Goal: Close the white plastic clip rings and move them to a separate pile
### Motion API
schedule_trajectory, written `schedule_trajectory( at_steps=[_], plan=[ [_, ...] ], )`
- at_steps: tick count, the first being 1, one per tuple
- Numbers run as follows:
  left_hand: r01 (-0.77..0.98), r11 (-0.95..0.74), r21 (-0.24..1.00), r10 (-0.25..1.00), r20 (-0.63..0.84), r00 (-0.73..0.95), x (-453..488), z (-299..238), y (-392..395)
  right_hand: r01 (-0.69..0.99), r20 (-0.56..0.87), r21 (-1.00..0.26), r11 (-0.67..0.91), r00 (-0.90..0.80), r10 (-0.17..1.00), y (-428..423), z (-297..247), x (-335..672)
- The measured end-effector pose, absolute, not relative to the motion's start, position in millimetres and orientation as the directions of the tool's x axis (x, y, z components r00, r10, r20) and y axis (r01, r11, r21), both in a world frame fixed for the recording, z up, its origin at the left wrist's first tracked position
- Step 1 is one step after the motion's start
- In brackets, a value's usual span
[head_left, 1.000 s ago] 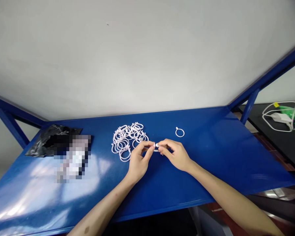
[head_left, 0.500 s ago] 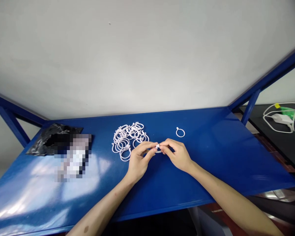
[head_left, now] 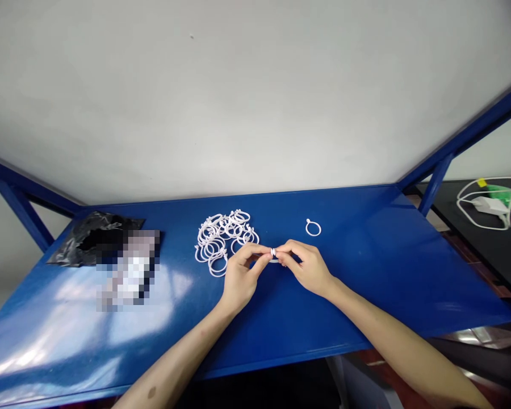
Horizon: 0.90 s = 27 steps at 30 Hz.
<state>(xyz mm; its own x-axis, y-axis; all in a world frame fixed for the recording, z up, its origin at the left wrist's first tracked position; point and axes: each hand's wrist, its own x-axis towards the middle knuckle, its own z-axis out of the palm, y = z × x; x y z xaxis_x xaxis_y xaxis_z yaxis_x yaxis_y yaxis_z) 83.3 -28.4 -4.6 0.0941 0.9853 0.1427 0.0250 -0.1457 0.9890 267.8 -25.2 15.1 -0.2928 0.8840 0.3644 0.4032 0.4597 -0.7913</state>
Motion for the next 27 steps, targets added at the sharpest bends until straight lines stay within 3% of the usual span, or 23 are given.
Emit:
schedule_trajectory(
  at_steps=[5,11,15,17,19,23,27],
  plan=[
    [0.086,-0.226,0.970,0.969,0.215,0.119,80.9,-4.6,-27.9,0.401,0.316,-0.806,0.435,-0.330,0.889,-25.3,13.4,268.4],
    [0.192,-0.344,0.919,0.936,0.321,0.145,81.6,-4.6,-33.2,0.419,0.426,-0.711,0.565,-0.383,0.820,-27.7,13.4,271.0],
    [0.296,-0.435,0.851,0.900,0.397,0.181,79.7,-2.1,-28.8,0.460,0.412,-0.694,0.554,-0.377,0.829,-27.1,10.9,268.6],
    [0.440,-0.515,0.736,0.857,0.462,0.229,76.5,-1.0,-24.1,0.525,0.405,-0.650,0.550,-0.373,0.835,-22.8,8.1,270.3],
    [0.632,-0.567,0.528,0.803,0.526,0.281,72.3,-1.9,-19.3,0.619,0.429,-0.561,0.550,-0.351,0.833,-15.3,4.8,277.3],
    [0.866,-0.482,0.130,0.759,0.556,0.339,64.0,-9.3,-11.5,0.839,0.443,-0.397,0.371,-0.179,0.879,4.0,1.6,306.1],
    [0.904,-0.426,0.025,0.758,0.556,0.341,58.8,-13.5,-5.5,0.941,0.327,-0.303,0.149,-0.044,0.944,17.5,3.9,333.5]
  ],
)
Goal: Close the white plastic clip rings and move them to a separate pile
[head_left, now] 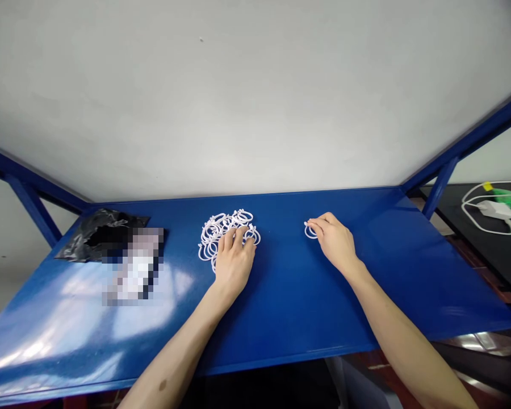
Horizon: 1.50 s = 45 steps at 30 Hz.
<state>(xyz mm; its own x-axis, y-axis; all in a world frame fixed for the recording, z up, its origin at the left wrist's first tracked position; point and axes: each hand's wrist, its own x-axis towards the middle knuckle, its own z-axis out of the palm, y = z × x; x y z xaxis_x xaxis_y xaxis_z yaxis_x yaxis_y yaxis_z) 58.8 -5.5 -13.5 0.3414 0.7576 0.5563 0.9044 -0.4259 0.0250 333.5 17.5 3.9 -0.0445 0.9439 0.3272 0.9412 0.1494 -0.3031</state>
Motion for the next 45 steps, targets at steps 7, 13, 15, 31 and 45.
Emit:
schedule_trajectory(
  at_steps=[7,13,15,31,45],
  plan=[
    [0.876,-0.482,0.023,0.655,0.673,0.343,61.6,-5.6,-9.3,0.919,0.387,-0.382,0.093,0.068,0.919,16.9,9.7,329.6],
    [0.770,-0.633,0.078,0.540,0.758,0.366,71.9,3.0,-22.0,0.619,0.307,-0.691,0.372,-0.214,0.927,-4.5,7.7,291.0],
    [0.710,-0.698,0.094,0.515,0.754,0.406,74.8,3.7,-24.8,0.517,0.252,-0.771,0.371,-0.288,0.924,-11.4,6.2,279.5],
    [0.440,-0.371,0.817,0.927,0.351,0.130,80.7,-8.2,-26.2,0.522,0.474,-0.522,0.674,-0.480,0.739,-20.8,-3.7,270.6],
    [0.297,-0.310,0.903,0.941,0.246,0.233,75.3,-4.1,-20.2,0.527,0.525,-0.618,0.584,-0.276,0.805,-21.2,6.5,274.9]
  ],
)
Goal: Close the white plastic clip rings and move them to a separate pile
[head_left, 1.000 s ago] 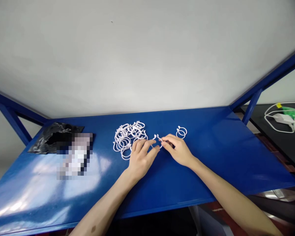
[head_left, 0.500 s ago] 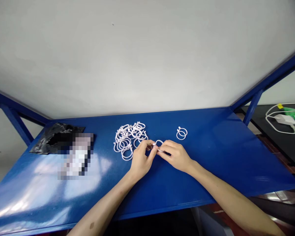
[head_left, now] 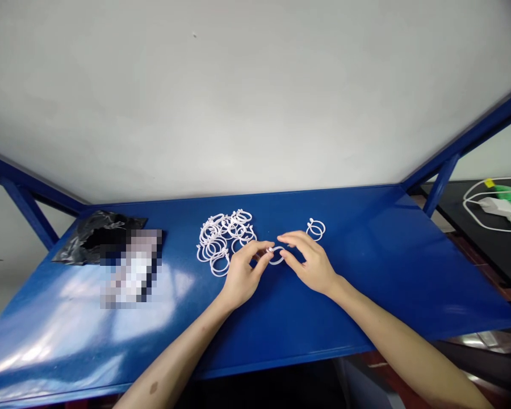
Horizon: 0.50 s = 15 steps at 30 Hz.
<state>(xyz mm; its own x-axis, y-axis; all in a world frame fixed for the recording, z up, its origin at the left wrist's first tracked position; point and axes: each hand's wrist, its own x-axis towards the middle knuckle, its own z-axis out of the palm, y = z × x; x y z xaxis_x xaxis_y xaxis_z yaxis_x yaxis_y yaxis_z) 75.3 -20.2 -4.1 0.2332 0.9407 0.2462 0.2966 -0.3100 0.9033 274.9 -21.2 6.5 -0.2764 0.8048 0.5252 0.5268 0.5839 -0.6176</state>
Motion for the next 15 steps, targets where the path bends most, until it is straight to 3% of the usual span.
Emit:
schedule_trajectory(
  at_steps=[9,15],
  plan=[
    [-0.005,-0.075,0.997,0.990,0.075,0.120,76.9,-6.8,-17.7,0.413,0.275,-0.837,0.359,-0.250,0.928,-22.4,3.5,268.1],
    [-0.090,0.002,0.996,0.992,0.009,0.126,76.1,-4.8,-15.2,0.368,0.231,-0.874,0.318,-0.262,0.937,-21.7,2.3,267.5]
  ],
)
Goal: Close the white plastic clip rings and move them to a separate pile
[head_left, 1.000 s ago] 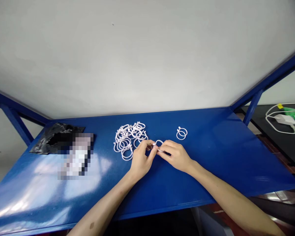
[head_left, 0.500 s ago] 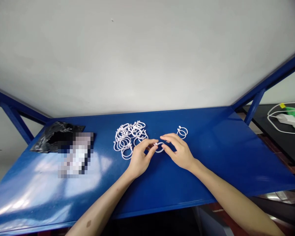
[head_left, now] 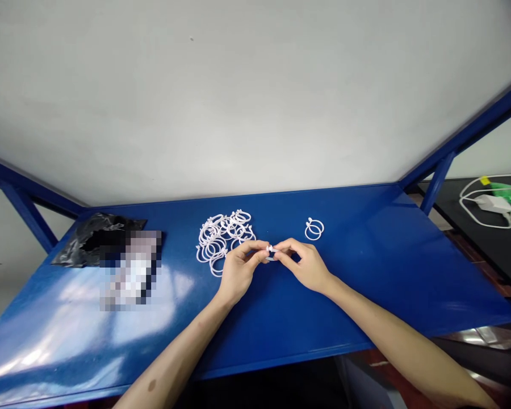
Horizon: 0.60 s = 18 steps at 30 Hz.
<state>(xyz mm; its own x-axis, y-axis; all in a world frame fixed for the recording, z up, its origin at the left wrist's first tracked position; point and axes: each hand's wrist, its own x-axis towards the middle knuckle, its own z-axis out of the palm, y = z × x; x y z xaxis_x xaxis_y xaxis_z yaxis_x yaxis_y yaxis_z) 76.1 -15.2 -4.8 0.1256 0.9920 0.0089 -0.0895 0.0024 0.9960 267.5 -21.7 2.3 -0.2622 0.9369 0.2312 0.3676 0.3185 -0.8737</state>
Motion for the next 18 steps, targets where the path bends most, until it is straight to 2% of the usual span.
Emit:
schedule_trajectory(
  at_steps=[7,15,18],
  plan=[
    [-0.081,0.031,0.996,0.992,-0.020,0.125,76.0,-3.7,-16.4,0.401,0.266,-0.845,0.354,-0.260,0.928,-22.6,1.7,270.2],
    [-0.026,-0.022,0.999,0.987,0.026,0.157,76.7,-2.7,-20.7,0.398,0.266,-0.840,0.368,-0.288,0.920,-22.5,2.7,269.3],
    [-0.002,-0.054,0.999,0.985,0.054,0.167,77.5,-3.3,-23.6,0.401,0.308,-0.816,0.417,-0.309,0.900,-22.6,1.7,270.0]
  ],
)
